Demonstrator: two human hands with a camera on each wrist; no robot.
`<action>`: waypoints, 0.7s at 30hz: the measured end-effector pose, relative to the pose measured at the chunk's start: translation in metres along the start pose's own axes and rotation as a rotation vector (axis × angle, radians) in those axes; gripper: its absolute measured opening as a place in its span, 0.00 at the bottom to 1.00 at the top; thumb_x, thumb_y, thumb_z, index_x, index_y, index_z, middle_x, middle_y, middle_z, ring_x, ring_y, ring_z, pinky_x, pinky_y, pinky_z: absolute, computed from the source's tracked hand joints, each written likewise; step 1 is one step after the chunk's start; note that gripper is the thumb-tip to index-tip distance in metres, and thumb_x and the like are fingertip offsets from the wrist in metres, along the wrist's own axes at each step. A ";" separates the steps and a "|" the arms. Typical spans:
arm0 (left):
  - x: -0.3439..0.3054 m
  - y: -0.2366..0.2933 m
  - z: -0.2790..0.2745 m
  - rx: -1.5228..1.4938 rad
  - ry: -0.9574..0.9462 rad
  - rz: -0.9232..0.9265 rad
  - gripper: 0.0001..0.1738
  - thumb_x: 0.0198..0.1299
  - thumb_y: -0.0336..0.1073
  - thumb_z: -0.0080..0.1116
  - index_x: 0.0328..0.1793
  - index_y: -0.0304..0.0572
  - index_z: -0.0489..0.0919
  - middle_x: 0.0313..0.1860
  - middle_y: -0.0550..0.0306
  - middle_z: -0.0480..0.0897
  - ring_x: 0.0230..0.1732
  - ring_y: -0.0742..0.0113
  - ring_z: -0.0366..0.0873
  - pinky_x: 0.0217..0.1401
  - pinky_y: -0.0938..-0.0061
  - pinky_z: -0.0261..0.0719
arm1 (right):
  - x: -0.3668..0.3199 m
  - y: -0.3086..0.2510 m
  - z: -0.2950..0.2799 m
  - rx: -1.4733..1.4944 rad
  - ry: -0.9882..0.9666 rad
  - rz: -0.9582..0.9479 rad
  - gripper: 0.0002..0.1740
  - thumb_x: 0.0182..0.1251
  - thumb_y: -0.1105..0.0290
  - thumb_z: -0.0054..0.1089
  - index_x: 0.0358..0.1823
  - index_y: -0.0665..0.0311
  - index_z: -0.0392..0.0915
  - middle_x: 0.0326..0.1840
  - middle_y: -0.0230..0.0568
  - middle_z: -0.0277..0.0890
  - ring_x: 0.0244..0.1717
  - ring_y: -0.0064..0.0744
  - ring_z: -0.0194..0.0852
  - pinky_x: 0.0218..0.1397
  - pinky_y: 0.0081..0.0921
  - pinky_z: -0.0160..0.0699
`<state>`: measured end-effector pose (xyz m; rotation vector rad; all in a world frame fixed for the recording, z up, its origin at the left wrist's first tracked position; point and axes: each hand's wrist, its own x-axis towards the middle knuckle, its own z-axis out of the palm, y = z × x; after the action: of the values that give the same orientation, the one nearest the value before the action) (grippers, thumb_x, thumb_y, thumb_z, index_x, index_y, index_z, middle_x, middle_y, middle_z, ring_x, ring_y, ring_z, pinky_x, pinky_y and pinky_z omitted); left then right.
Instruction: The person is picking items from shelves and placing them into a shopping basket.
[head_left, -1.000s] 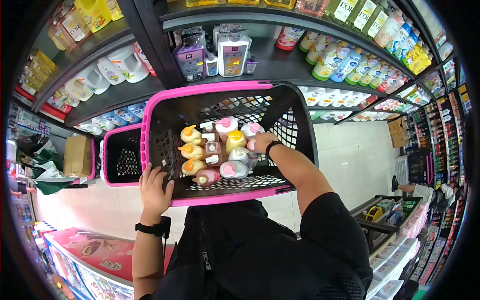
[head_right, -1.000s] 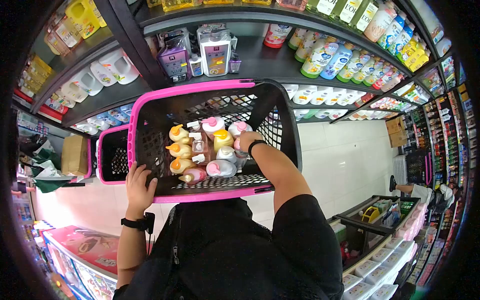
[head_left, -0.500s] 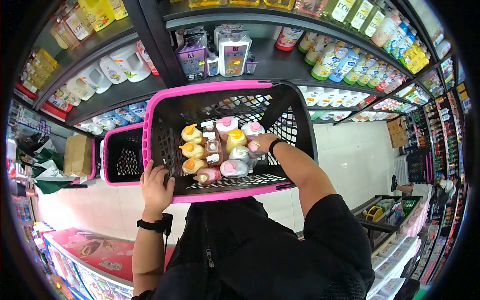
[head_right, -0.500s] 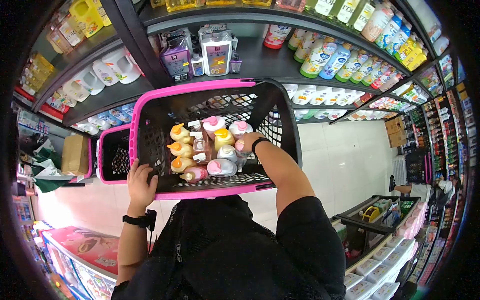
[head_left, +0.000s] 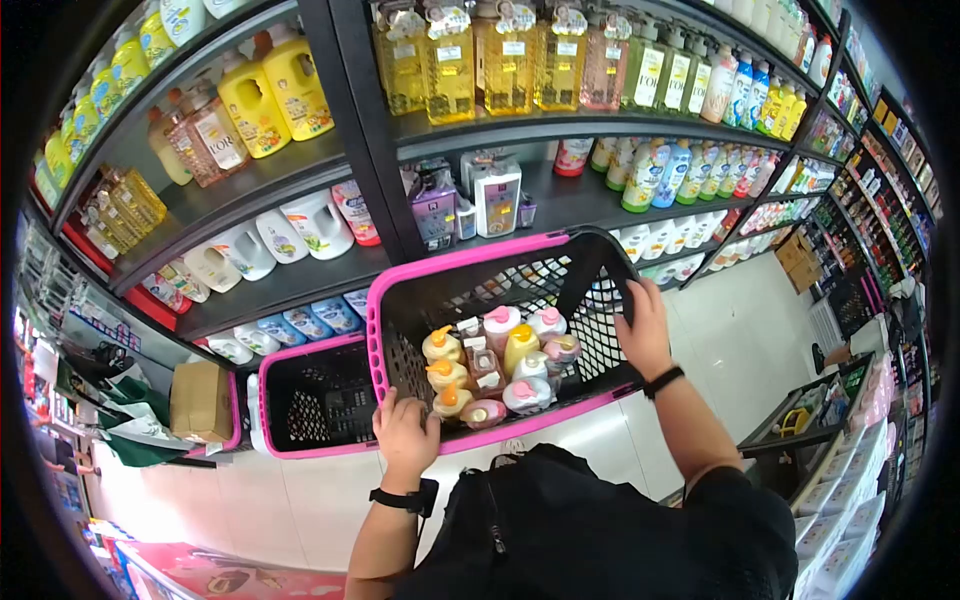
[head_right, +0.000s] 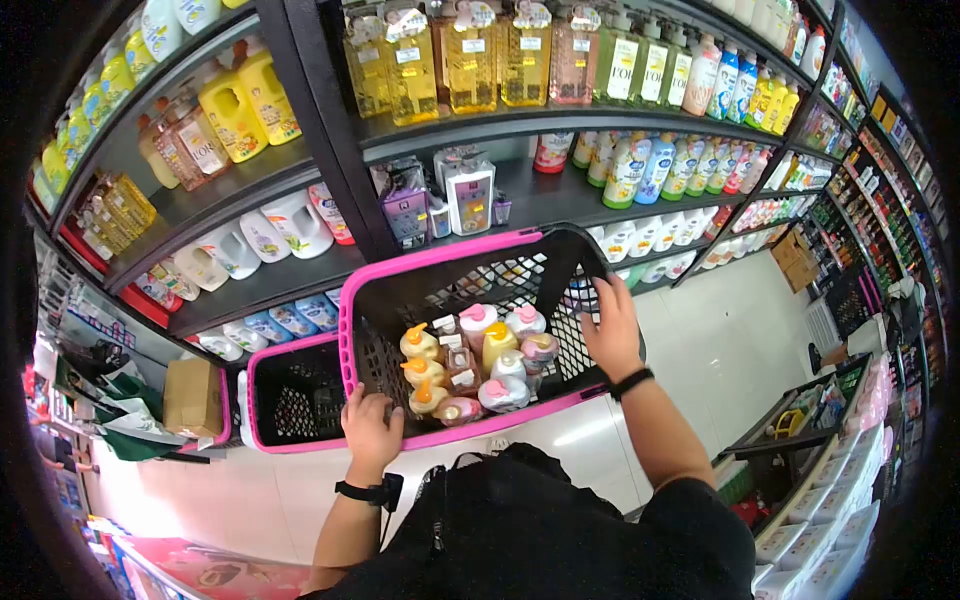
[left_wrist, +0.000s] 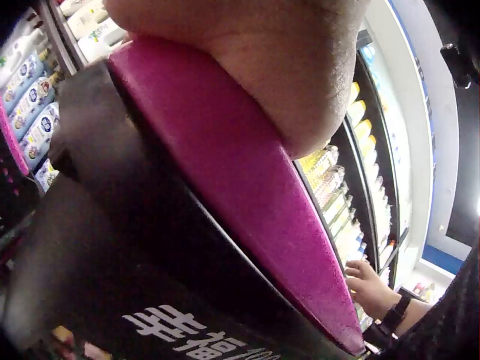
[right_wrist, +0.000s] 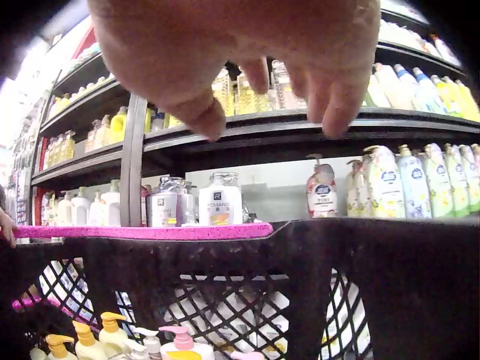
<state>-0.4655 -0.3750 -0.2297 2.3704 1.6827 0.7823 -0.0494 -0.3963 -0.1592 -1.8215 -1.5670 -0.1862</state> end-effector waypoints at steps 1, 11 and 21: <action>-0.001 -0.003 0.002 -0.017 0.007 0.011 0.13 0.54 0.41 0.64 0.43 0.45 0.83 0.50 0.56 0.84 0.71 0.48 0.69 0.72 0.46 0.60 | -0.020 -0.002 0.001 -0.060 0.164 -0.003 0.33 0.56 0.78 0.64 0.66 0.69 0.67 0.69 0.62 0.64 0.69 0.65 0.62 0.73 0.49 0.62; -0.004 -0.003 0.004 -0.051 0.031 0.009 0.09 0.55 0.39 0.62 0.40 0.45 0.84 0.48 0.56 0.85 0.70 0.48 0.70 0.70 0.42 0.62 | -0.114 -0.003 0.023 -0.242 0.136 0.027 0.33 0.55 0.69 0.68 0.65 0.66 0.72 0.71 0.60 0.64 0.70 0.62 0.61 0.72 0.54 0.60; -0.006 0.001 0.001 0.000 0.002 0.033 0.10 0.57 0.39 0.62 0.38 0.41 0.85 0.45 0.50 0.86 0.70 0.42 0.70 0.70 0.47 0.64 | -0.125 -0.004 0.032 -0.266 0.154 0.148 0.24 0.60 0.70 0.58 0.61 0.60 0.76 0.64 0.48 0.73 0.68 0.51 0.66 0.72 0.48 0.61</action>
<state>-0.4660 -0.3808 -0.2320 2.4040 1.6487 0.7898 -0.0950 -0.4781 -0.2487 -2.0647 -1.3453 -0.4734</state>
